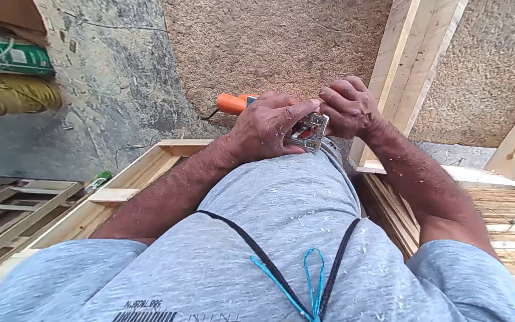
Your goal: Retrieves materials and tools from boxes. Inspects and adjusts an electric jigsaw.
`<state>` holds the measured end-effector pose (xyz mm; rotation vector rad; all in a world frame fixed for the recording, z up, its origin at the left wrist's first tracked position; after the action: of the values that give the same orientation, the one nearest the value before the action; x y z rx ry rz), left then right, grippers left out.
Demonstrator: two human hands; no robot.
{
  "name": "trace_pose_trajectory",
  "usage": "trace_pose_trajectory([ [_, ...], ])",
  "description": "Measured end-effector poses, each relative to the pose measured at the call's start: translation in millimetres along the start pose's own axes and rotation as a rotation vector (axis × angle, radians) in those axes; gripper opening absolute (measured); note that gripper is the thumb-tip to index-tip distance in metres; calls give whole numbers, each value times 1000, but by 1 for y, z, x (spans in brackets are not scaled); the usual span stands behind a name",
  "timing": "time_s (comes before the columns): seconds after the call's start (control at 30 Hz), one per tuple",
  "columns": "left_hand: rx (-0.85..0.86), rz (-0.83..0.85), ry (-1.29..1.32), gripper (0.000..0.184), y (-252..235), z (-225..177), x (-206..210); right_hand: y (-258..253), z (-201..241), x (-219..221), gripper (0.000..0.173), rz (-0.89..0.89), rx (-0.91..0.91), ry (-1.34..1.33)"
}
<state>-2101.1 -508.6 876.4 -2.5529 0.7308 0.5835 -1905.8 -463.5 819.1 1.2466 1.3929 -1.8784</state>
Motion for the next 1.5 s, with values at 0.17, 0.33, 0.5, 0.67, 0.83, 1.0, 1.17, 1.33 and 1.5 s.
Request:
trace_pose_trajectory([
  [0.17, -1, -23, 8, 74, -1, 3, -1, 4, -1, 20, 65, -154, 106, -71],
  [0.33, -27, -50, -17, 69, -3, 1, 3, 16, 0, 36, 65, -241, 236, -124],
  [0.5, -37, -26, -28, 65, -5, 2, 6, 22, 1, 39, 57, -216, 276, -228],
  [0.67, -33, -23, -36, 63, -7, 2, 5, 22, 2, 43, 64, -181, 320, -325],
  [0.83, -35, -4, -28, 63, -9, 4, 4, 24, 2, 42, 66, -137, 349, -367],
  [1.0, -32, -20, -23, 63, -7, 3, 5, 28, 11, 45, 68, -145, 432, -394],
  [1.17, -39, 4, -26, 61, -7, 5, 5, 26, 9, 40, 70, -87, 396, -378],
  [1.33, -60, -31, -19, 63, -8, 10, -2, 8, -3, 12, 63, 274, 315, -424],
  [1.5, -83, 6, -12, 68, -22, 11, -2, -15, -29, -6, 29, 758, 398, -860],
])
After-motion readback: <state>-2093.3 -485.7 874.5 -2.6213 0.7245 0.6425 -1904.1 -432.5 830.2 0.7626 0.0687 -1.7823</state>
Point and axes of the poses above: each hand's wrist, its own y-axis away from the middle knuckle, its own x-axis out of the palm, z = x × y, the point moved 5 cm from there along -y, towards the middle knuckle, and after that the axes turned 15 degrees about y, right-handed, at the moved point
